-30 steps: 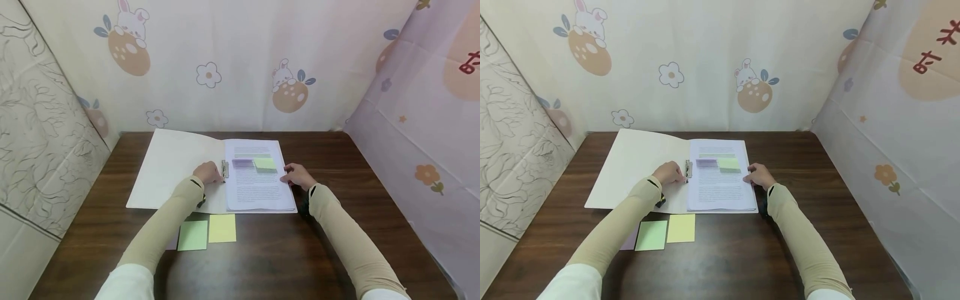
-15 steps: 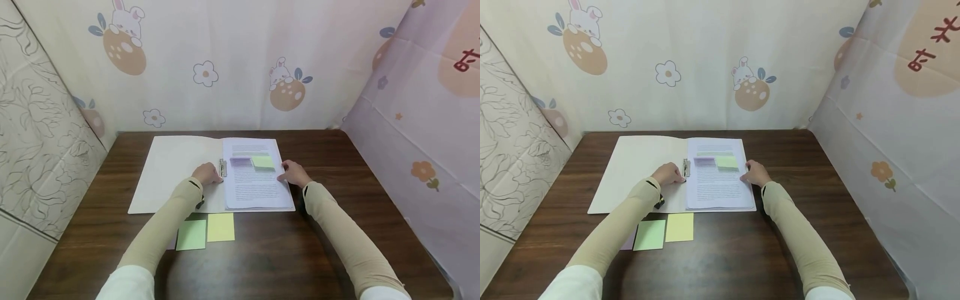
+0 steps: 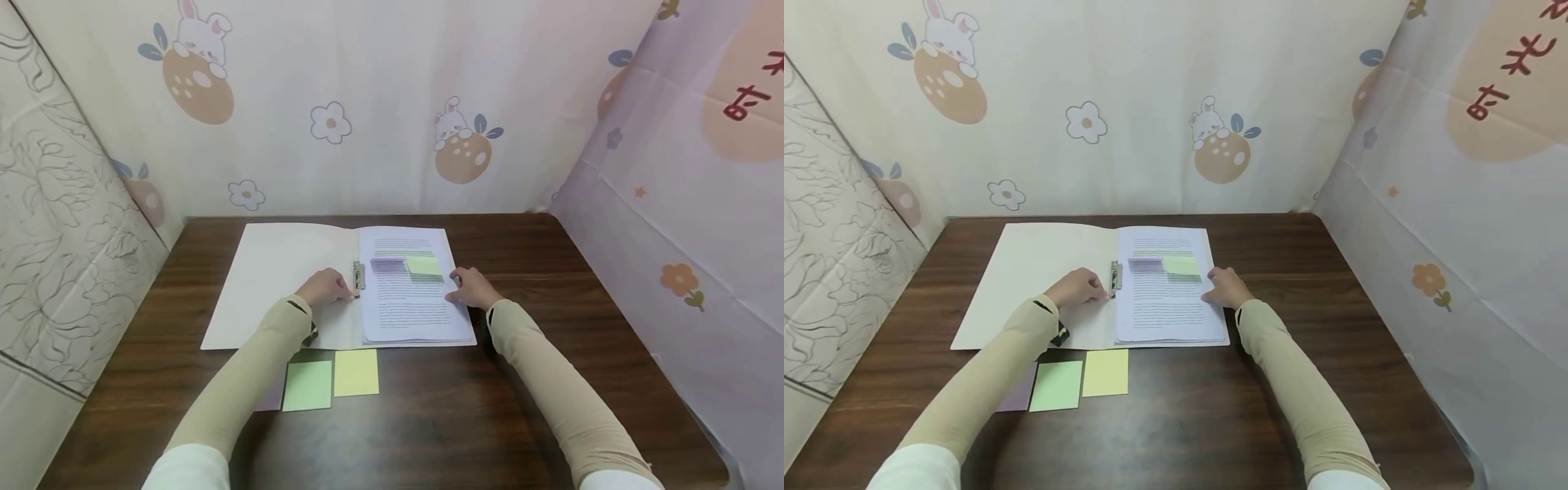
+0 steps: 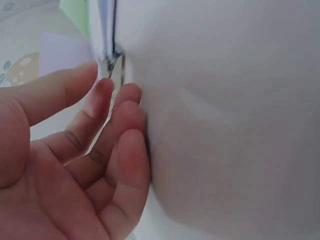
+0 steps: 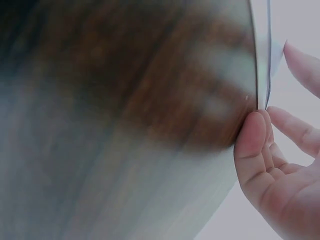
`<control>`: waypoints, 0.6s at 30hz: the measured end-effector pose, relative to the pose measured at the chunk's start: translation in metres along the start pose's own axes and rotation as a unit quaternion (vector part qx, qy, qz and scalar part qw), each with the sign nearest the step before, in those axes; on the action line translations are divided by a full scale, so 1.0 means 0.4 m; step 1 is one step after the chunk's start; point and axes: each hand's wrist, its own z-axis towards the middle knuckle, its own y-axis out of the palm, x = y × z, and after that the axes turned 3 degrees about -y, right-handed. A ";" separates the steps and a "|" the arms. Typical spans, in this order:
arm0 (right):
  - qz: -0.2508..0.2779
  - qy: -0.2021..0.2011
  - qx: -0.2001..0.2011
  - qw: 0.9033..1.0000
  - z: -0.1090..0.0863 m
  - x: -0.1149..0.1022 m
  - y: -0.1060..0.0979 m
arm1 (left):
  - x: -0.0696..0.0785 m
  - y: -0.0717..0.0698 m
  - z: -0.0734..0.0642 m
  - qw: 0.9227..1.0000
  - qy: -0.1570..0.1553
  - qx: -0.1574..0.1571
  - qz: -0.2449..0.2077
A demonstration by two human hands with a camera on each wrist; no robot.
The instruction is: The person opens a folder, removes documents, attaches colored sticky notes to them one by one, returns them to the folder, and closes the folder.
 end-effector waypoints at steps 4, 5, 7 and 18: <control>0.005 0.006 0.001 1.000 0.005 0.004 0.001 | -0.023 -0.044 -0.019 1.000 0.008 0.002 0.021; 0.005 0.007 0.000 1.000 0.005 0.004 0.001 | -0.031 -0.058 -0.024 1.000 0.010 0.005 0.027; 0.006 0.007 -0.001 1.000 0.005 0.002 0.001 | -0.051 -0.090 -0.033 0.999 0.010 0.015 0.037; 0.002 0.004 -0.007 1.000 0.004 0.001 -0.001 | -0.184 -0.304 -0.111 0.996 -0.050 0.058 0.052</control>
